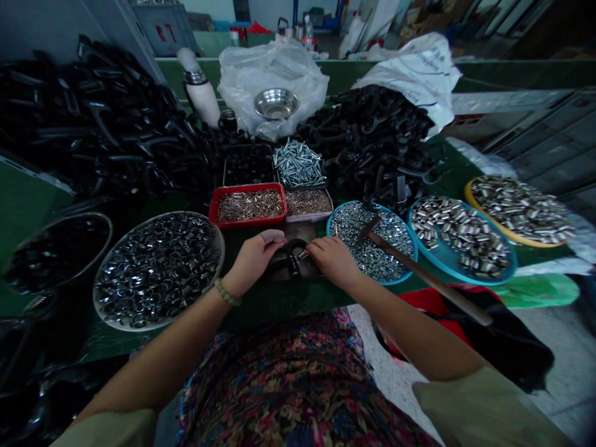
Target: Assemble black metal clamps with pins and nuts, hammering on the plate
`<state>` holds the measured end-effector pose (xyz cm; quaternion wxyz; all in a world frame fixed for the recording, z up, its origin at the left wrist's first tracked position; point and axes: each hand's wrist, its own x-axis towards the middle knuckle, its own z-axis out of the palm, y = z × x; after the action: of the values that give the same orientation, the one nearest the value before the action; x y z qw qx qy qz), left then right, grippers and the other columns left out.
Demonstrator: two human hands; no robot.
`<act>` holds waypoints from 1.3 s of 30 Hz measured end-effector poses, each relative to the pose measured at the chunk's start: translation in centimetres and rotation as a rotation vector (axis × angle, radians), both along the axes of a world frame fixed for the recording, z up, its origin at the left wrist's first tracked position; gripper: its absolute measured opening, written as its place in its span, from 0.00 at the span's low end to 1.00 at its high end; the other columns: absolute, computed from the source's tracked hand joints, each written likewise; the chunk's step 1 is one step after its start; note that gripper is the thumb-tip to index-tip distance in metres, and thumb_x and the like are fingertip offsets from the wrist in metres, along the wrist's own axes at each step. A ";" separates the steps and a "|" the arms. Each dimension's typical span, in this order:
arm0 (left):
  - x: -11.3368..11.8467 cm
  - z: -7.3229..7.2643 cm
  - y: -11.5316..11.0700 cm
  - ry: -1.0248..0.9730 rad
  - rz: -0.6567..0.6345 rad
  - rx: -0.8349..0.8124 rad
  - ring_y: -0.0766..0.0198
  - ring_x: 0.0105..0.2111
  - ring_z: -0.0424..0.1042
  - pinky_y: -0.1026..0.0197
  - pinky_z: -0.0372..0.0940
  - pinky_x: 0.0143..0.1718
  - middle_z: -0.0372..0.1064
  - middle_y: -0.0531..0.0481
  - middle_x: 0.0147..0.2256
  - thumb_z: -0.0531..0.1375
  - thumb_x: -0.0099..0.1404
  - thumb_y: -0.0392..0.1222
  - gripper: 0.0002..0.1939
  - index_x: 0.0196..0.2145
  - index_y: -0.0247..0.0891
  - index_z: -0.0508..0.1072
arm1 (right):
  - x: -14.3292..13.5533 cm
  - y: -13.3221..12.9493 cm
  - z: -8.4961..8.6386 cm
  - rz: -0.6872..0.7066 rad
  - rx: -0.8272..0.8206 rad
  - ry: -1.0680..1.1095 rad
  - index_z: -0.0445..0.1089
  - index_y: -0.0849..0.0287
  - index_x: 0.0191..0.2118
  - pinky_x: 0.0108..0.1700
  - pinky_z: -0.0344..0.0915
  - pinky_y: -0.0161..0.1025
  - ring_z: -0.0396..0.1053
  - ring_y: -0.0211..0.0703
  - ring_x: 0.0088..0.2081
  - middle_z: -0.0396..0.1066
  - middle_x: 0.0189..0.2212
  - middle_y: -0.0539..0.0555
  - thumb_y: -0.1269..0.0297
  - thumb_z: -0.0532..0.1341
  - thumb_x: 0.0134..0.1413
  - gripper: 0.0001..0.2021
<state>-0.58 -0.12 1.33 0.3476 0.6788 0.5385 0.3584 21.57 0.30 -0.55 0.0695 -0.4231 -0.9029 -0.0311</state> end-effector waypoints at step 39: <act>-0.8 -2.3 -1.8 0.413 -0.177 0.212 0.54 0.55 0.65 0.47 0.52 0.61 0.66 0.41 0.54 0.64 0.56 0.39 0.37 0.59 0.38 0.52 | -1.3 -2.3 5.0 -0.159 -0.347 0.299 0.61 0.56 0.55 0.50 0.64 0.46 0.70 0.49 0.49 0.68 0.52 0.60 0.64 0.46 0.66 0.16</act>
<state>-1.36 -1.94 -1.01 0.1869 0.8148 0.4959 0.2348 20.24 -1.97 4.41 0.1260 -0.4982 -0.8384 0.1818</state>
